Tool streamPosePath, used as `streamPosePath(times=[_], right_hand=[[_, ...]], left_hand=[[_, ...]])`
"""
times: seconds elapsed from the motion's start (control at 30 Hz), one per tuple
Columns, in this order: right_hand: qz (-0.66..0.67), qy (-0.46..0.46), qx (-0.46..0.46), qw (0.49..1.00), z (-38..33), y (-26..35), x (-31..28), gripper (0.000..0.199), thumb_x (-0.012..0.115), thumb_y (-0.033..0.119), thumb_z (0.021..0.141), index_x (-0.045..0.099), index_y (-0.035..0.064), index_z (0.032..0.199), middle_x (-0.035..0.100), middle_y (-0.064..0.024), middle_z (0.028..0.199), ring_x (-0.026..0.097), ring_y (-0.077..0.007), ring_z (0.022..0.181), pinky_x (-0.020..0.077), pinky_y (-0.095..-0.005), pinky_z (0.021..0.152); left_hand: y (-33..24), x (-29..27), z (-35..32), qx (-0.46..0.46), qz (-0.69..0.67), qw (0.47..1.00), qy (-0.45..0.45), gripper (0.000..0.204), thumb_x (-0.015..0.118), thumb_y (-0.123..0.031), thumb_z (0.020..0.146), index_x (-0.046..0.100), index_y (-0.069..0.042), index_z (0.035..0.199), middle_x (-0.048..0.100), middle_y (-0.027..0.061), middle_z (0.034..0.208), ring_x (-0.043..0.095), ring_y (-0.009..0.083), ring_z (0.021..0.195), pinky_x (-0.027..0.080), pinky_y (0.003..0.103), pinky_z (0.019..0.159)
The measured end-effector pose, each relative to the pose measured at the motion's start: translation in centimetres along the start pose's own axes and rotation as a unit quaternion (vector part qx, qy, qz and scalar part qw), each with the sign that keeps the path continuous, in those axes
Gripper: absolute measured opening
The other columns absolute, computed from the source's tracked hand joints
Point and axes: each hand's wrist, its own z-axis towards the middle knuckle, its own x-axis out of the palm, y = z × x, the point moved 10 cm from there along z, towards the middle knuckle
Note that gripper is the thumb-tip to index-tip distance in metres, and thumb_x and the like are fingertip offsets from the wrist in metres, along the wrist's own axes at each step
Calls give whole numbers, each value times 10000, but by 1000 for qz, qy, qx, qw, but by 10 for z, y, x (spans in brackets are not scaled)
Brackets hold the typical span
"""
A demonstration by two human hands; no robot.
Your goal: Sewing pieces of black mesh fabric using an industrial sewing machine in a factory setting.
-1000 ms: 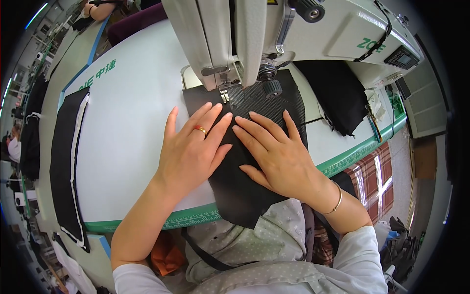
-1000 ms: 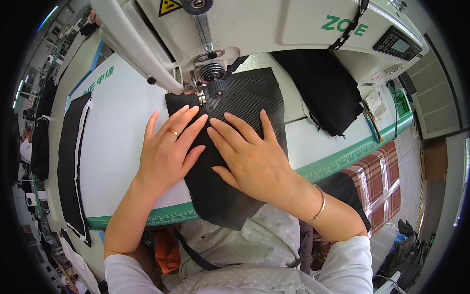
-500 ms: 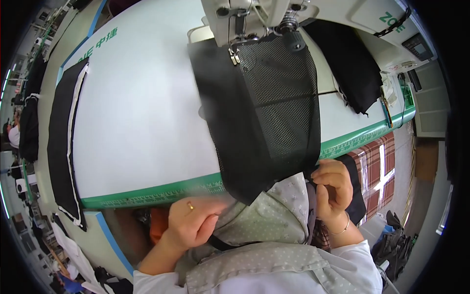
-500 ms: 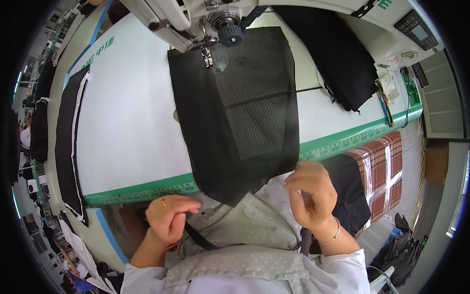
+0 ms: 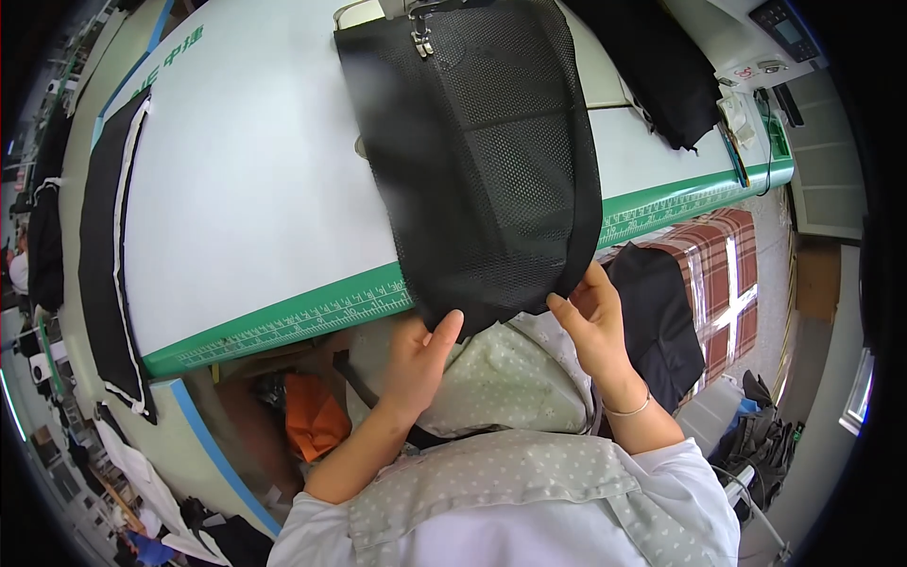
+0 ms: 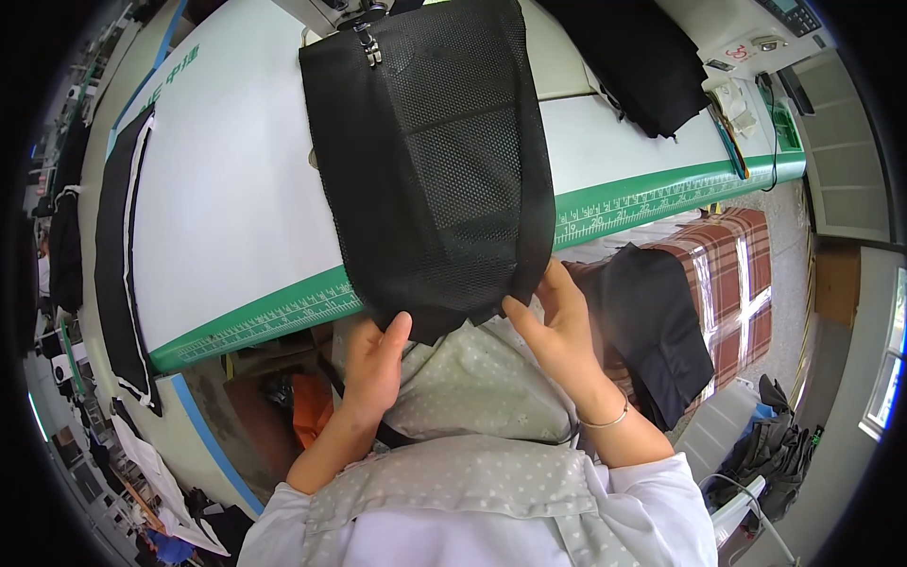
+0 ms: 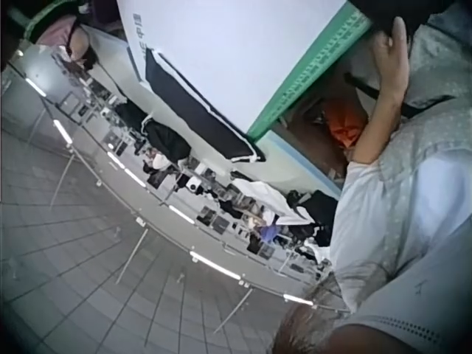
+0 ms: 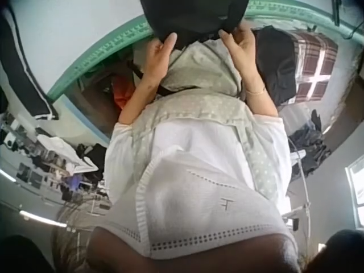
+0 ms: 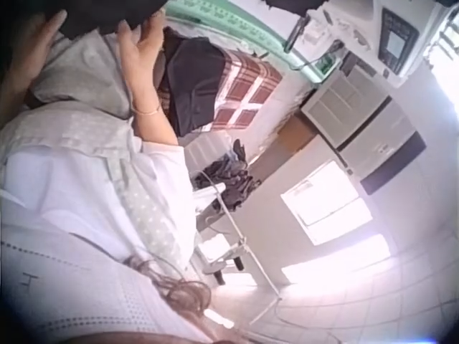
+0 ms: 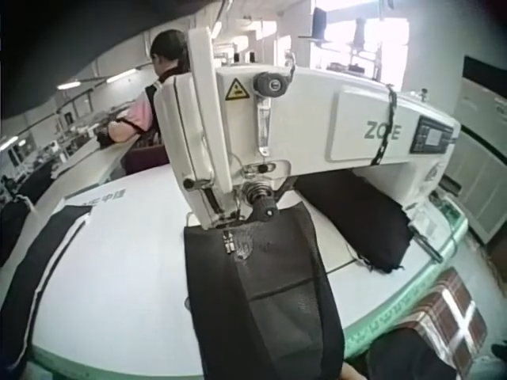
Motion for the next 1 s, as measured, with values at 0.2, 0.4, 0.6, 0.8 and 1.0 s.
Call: streamPosePath(times=[0.2, 0.4, 0.6, 0.8, 1.0], right_hand=[[-187, -59, -162, 967, -11, 65, 14, 770, 686, -108, 804, 303, 2, 1463, 573, -118, 1197, 601, -176, 1092, 485, -297, 950], [-286, -196, -249, 904, -14, 81, -21, 676, 588, -160, 850, 379, 24, 1466, 627, -68, 966, 592, -88, 794, 478, -196, 750], [-151, -122, -217, 957, -10, 79, -26, 596, 564, -90, 911, 379, -23, 1474, 651, -87, 950, 608, -124, 861, 495, -255, 793], [-474, -119, -215, 845, -9, 95, 14, 692, 693, -75, 755, 490, 7, 1412, 694, -179, 1075, 723, -244, 905, 558, -308, 794], [-275, -138, -184, 933, -13, 87, -21, 622, 452, -167, 782, 387, -13, 1381, 690, -131, 919, 667, -186, 800, 507, -242, 785]], left_hand=[[-38, 7, -12, 62, -53, 996, -25, 318, 677, -246, 996, 613, -8, 794, 484, -81, 680, 394, 27, 642, 302, 253, 543], [-37, 9, -13, 77, -27, 997, 12, 319, 673, -240, 1000, 605, -16, 783, 487, -73, 697, 417, 41, 664, 339, 254, 562], [-40, 13, -11, 60, 5, 998, 27, 406, 684, -302, 987, 545, -31, 719, 449, -57, 649, 398, 59, 642, 330, 283, 555], [-20, 14, -7, 23, 11, 999, 29, 432, 682, -330, 981, 535, -31, 706, 439, -56, 637, 391, 59, 639, 322, 294, 544], [2, 9, 2, 20, 6, 1000, 8, 400, 666, -315, 1000, 591, -9, 753, 473, -69, 660, 410, 42, 650, 341, 273, 561]])
